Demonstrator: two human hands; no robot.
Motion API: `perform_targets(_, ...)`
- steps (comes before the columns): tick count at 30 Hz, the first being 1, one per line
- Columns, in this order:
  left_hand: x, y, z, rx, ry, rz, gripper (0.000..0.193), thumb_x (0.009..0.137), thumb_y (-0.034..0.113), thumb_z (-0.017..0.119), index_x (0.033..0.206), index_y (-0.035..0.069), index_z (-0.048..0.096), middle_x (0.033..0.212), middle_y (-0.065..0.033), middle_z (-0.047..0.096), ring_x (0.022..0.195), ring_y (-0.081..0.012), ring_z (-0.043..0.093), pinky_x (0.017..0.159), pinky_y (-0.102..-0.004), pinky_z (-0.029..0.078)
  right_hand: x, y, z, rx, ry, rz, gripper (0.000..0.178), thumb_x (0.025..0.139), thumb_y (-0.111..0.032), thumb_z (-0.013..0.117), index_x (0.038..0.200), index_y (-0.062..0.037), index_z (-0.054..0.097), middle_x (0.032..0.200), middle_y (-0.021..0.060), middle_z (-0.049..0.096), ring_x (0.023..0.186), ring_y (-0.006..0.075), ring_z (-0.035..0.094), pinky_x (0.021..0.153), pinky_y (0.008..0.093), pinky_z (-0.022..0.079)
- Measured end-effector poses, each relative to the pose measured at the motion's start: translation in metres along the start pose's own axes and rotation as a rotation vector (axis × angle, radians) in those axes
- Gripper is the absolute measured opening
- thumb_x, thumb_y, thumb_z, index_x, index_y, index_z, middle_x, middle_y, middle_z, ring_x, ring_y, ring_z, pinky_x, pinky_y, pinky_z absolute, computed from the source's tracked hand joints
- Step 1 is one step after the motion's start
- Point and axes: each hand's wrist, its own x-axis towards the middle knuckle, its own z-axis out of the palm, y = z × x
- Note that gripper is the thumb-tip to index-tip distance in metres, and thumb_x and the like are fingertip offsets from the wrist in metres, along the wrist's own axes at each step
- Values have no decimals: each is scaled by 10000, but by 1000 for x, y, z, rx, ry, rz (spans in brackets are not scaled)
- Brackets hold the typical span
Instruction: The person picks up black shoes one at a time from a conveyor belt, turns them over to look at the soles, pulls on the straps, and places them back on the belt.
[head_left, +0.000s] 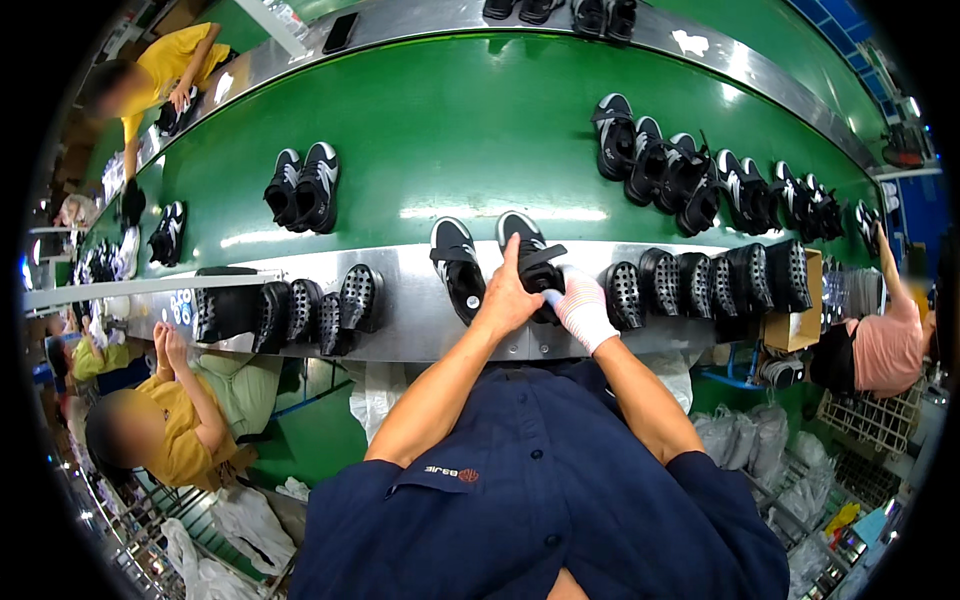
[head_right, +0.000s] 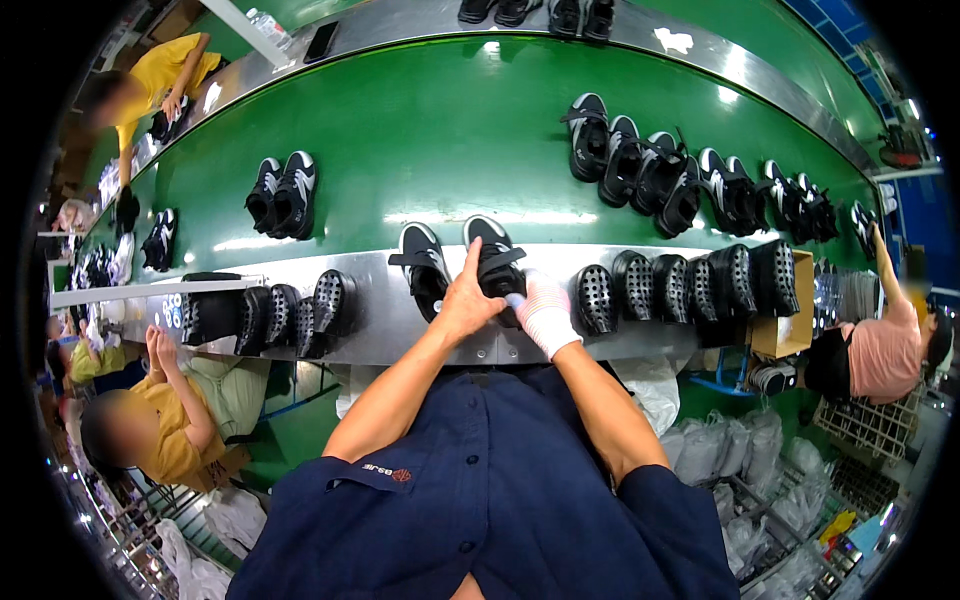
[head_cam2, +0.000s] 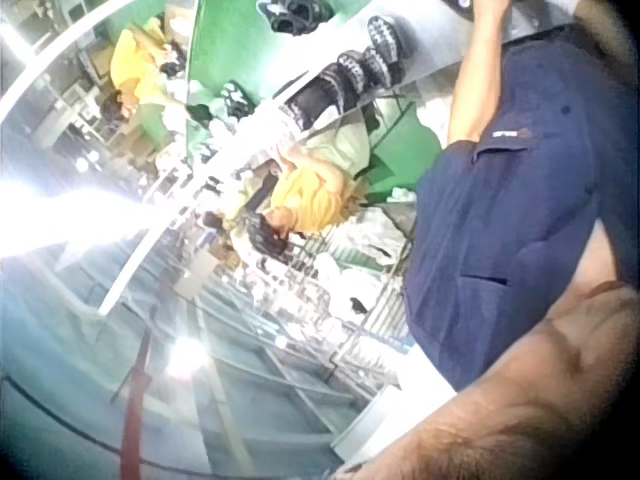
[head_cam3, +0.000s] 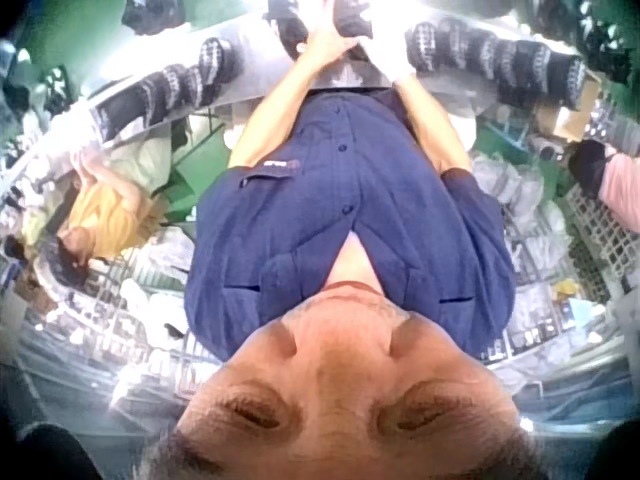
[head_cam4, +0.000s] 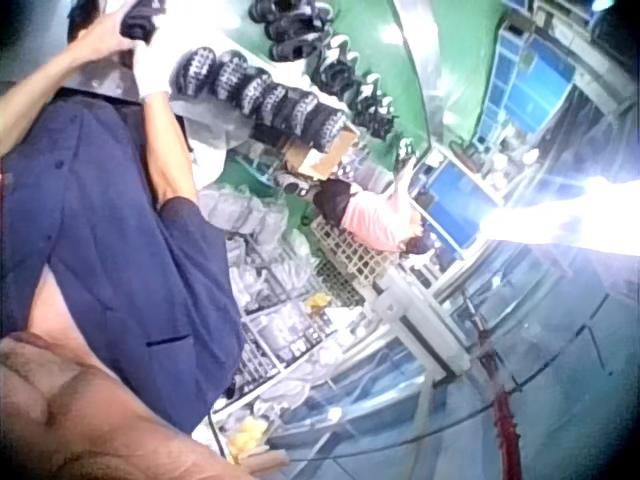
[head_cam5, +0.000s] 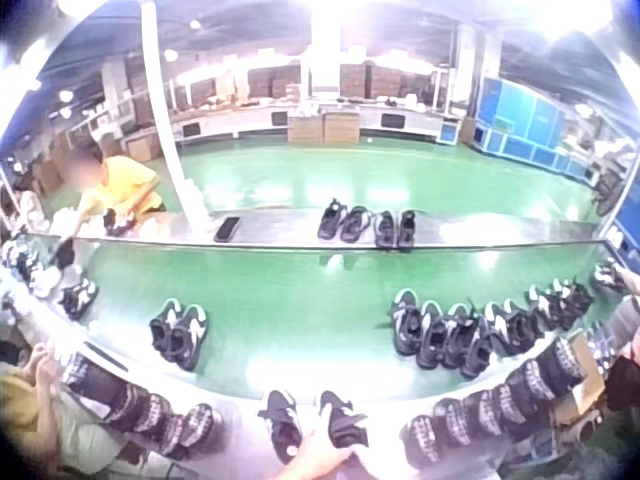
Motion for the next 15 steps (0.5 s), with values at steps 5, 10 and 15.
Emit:
perform_targets(5, 6, -16, 27, 150, 198, -217, 979, 788, 29, 725, 1619, 48, 207, 986, -290, 720, 931, -483, 704, 839, -515, 572, 23, -19, 5, -143, -89, 156, 305, 839, -233, 741, 1064, -31, 698, 982, 262, 722, 951, 439, 699, 836, 511, 550)
perform_targets(10, -10, -14, 20, 174, 195, -78, 877, 820, 141, 764, 1575, 47, 328, 924, -297, 711, 903, -503, 687, 811, -549, 540, 20, -21, 18, -124, -52, 179, 343, 814, -186, 662, 1113, -27, 716, 1018, 249, 733, 998, 440, 705, 888, 520, 553)
perform_targets(15, -99, -11, -40, 403, 571, 11, 624, 884, 328, 774, 1376, 21, 544, 1051, -233, 664, 982, -427, 637, 854, -519, 525, 24, -10, 13, -218, -83, 146, 365, 845, -227, 686, 1161, -46, 718, 1117, 231, 725, 1034, 427, 698, 915, 514, 552)
